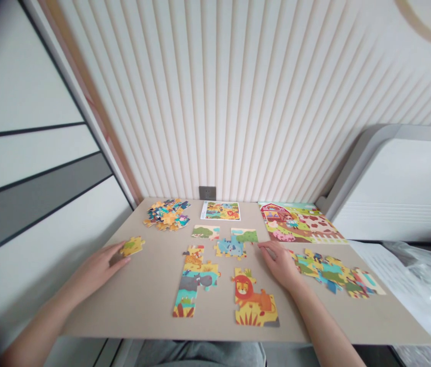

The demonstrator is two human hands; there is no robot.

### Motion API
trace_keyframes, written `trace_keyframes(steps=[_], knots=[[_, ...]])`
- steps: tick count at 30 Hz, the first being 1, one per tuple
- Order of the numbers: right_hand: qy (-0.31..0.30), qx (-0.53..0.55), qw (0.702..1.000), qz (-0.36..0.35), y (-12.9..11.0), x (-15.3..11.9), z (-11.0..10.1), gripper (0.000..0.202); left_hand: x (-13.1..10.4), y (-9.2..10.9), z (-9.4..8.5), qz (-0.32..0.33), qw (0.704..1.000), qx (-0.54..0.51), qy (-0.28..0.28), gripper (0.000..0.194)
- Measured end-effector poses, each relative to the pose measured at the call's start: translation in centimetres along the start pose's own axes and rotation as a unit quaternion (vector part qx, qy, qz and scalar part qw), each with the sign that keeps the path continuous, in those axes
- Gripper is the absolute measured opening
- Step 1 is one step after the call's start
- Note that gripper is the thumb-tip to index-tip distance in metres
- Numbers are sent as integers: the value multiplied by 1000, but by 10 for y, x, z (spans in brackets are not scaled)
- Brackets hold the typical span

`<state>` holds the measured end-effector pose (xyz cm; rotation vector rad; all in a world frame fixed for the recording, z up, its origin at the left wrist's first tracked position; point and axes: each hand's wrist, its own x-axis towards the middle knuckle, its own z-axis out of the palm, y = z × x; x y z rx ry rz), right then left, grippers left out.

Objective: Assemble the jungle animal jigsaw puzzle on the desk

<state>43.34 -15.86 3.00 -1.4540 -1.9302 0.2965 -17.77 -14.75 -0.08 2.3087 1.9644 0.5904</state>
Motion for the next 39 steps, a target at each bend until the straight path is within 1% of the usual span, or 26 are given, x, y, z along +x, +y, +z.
trace_keyframes(steps=[3,8,10,12,14,17,20,22,23,25,27,28,30,33,35,37,39], knots=[[-1,-5,1000,1,-1,-3,-1,31,5,5,1,4,1000,-15,11,59],[-12,-7,1000,3,-5,-2,0,31,4,11,5,14,999,-31,31,60],[-15,-5,1000,-3,-5,-2,1,31,1,19,6,27,998,-36,38,59],[-16,-4,1000,-6,-4,-2,2,32,-3,32,7,48,997,-43,52,57],[-13,-3,1000,-7,-4,-2,2,32,-5,52,6,74,994,-53,66,53],[-1,9,1000,-7,-11,-2,1,32,-6,92,3,138,985,-76,74,47],[-7,37,999,-13,-33,-5,-2,31,-7,141,1,204,970,-99,92,43],[-34,58,997,-29,-55,-9,-3,33,-9,175,1,234,960,-113,100,42],[-54,64,996,-41,-67,-13,-3,37,-11,191,2,248,957,-119,94,42],[-96,64,991,-70,-88,-20,-1,55,-14,219,6,273,948,-137,87,43],[-126,59,986,-92,-104,-27,2,72,-17,239,10,290,941,-155,78,45],[-133,55,984,-101,-109,-29,4,76,-18,246,12,296,938,-163,76,45],[-129,47,984,-114,-114,-33,7,76,-20,255,16,303,934,-174,80,45],[-99,24,987,-128,-115,-36,10,69,-23,263,18,308,931,-178,87,46],[-88,9,987,-136,-117,-38,11,68,-26,267,17,310,931,-171,89,47],[-90,-3,986,-143,-117,-41,10,67,-29,270,16,306,935,-160,83,47],[-92,-13,985,-143,-113,-44,7,66,-32,267,13,297,941,-147,69,50]])
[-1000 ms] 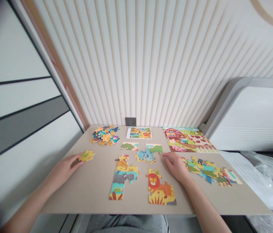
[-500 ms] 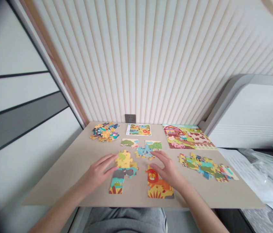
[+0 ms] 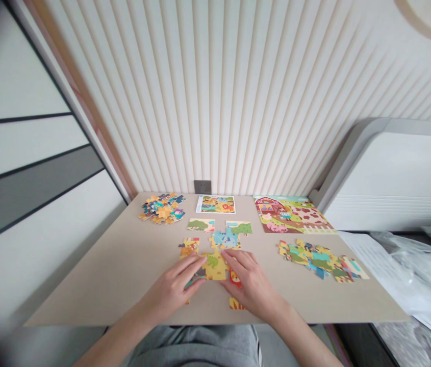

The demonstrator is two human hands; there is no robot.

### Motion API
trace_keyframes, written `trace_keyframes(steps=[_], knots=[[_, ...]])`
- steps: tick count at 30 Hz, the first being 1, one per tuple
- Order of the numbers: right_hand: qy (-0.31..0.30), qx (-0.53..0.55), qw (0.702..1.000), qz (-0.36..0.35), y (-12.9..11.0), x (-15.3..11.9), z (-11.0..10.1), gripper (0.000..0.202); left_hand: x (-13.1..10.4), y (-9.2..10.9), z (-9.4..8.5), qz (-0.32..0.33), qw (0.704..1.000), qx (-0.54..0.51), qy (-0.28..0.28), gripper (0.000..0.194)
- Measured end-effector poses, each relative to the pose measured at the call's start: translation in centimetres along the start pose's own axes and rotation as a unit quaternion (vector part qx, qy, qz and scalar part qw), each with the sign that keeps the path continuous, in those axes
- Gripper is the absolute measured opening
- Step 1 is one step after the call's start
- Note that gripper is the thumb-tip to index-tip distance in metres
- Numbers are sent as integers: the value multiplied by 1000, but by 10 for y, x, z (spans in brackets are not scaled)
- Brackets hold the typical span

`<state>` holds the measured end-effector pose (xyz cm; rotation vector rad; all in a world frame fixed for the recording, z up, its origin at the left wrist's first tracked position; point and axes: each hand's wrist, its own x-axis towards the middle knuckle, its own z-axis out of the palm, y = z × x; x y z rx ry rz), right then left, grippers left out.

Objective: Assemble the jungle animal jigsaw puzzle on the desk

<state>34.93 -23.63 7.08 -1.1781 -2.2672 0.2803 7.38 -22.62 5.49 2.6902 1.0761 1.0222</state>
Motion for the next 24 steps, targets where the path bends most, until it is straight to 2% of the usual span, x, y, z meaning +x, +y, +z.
trace_keyframes(steps=[3,8,12,16,20,24], knots=[[19,-22,999,33,18,-14,-6,63,-14,-17,-10,-34,999,20,-9,50],[65,-57,986,140,67,-50,-18,58,-55,-63,-25,-125,991,40,-2,35],[56,-57,984,160,82,-70,-21,60,-73,-71,-27,-129,990,41,-25,37],[33,-22,990,137,63,-68,-14,59,-69,-64,-26,-98,993,35,-56,43],[-17,5,995,99,24,-58,2,61,-64,-59,-27,-58,993,36,-101,50],[-64,30,995,67,-14,-45,24,68,-63,-56,-30,-50,990,38,-129,49]])
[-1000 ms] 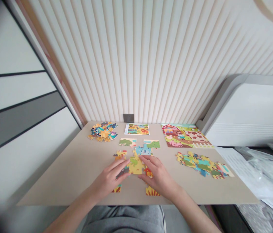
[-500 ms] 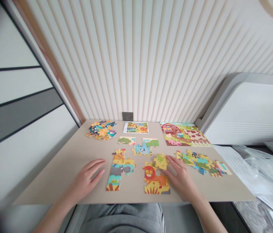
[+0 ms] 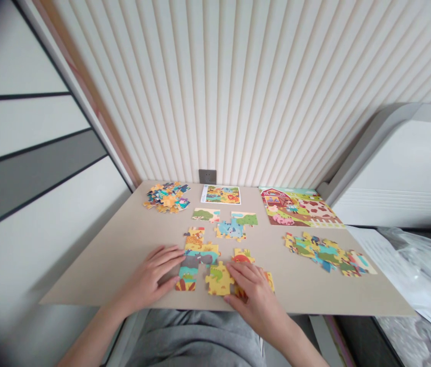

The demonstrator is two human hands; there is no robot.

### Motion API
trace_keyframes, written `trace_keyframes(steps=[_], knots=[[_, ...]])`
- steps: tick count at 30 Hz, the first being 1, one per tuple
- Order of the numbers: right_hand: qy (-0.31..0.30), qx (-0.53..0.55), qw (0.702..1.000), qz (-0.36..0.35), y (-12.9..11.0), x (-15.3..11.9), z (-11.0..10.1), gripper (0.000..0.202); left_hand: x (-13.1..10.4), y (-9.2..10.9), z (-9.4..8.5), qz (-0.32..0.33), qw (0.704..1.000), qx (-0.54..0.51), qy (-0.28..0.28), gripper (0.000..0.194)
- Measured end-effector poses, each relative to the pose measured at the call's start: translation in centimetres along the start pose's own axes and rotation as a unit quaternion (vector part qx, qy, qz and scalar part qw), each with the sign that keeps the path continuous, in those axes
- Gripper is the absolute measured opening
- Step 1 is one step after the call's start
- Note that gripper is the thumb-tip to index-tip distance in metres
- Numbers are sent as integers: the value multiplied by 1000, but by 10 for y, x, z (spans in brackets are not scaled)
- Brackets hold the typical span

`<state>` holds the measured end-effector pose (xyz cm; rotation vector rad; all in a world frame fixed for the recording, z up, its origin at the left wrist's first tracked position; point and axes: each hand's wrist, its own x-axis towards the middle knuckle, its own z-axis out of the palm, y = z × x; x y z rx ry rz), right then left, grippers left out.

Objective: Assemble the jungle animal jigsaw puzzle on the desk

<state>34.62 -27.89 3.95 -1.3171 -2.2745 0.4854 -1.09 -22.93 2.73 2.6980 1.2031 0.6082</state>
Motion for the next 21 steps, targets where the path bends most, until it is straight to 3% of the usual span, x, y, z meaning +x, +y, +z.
trace_keyframes(steps=[5,14,21], knots=[[-2,-3,999,-32,-18,16,17,69,0,2,-2,-3,1000,-3,-1,47],[-21,-63,997,-27,-29,25,11,59,0,4,-5,16,1000,5,9,45],[-29,-93,994,-44,-39,26,7,40,2,30,-18,61,998,-11,-9,32]])
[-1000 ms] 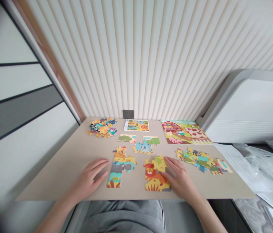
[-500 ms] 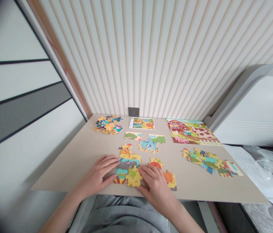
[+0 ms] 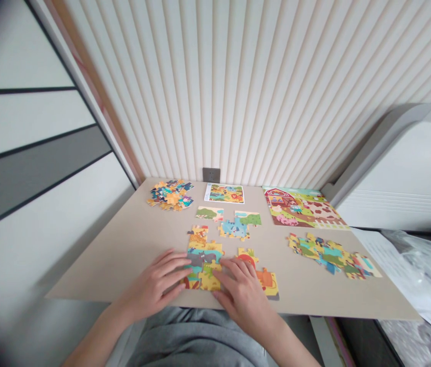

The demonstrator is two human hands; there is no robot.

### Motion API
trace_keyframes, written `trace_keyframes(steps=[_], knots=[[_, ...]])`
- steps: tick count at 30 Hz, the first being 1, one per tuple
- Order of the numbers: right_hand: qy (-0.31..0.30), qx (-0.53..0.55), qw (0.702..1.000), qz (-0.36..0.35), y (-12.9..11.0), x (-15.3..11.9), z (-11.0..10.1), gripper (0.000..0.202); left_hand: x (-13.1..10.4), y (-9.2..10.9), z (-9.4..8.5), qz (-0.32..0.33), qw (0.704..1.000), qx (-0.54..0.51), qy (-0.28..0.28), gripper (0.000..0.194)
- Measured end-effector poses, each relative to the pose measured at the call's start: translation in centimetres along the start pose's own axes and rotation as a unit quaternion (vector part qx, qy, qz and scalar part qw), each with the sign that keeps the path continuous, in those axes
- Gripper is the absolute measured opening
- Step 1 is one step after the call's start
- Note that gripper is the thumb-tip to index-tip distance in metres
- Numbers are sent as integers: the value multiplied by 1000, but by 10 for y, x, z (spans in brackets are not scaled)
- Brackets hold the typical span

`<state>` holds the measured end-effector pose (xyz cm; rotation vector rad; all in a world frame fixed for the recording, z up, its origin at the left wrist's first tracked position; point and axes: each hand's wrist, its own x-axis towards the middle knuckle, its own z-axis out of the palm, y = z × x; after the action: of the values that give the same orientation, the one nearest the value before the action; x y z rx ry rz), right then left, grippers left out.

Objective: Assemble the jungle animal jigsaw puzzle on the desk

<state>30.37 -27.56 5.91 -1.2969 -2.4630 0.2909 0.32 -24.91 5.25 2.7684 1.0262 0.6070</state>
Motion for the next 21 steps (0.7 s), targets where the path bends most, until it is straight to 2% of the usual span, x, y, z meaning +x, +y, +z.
trace_keyframes(steps=[5,16,21], knots=[[5,-1,1000,-3,-6,2,3,28,3,14,3,-1,1000,-6,-17,32],[-5,-32,999,-13,-11,4,2,29,4,13,5,3,1000,-15,-1,34],[1,-14,1000,-11,-11,2,1,27,-1,9,11,-46,999,-12,27,38]])
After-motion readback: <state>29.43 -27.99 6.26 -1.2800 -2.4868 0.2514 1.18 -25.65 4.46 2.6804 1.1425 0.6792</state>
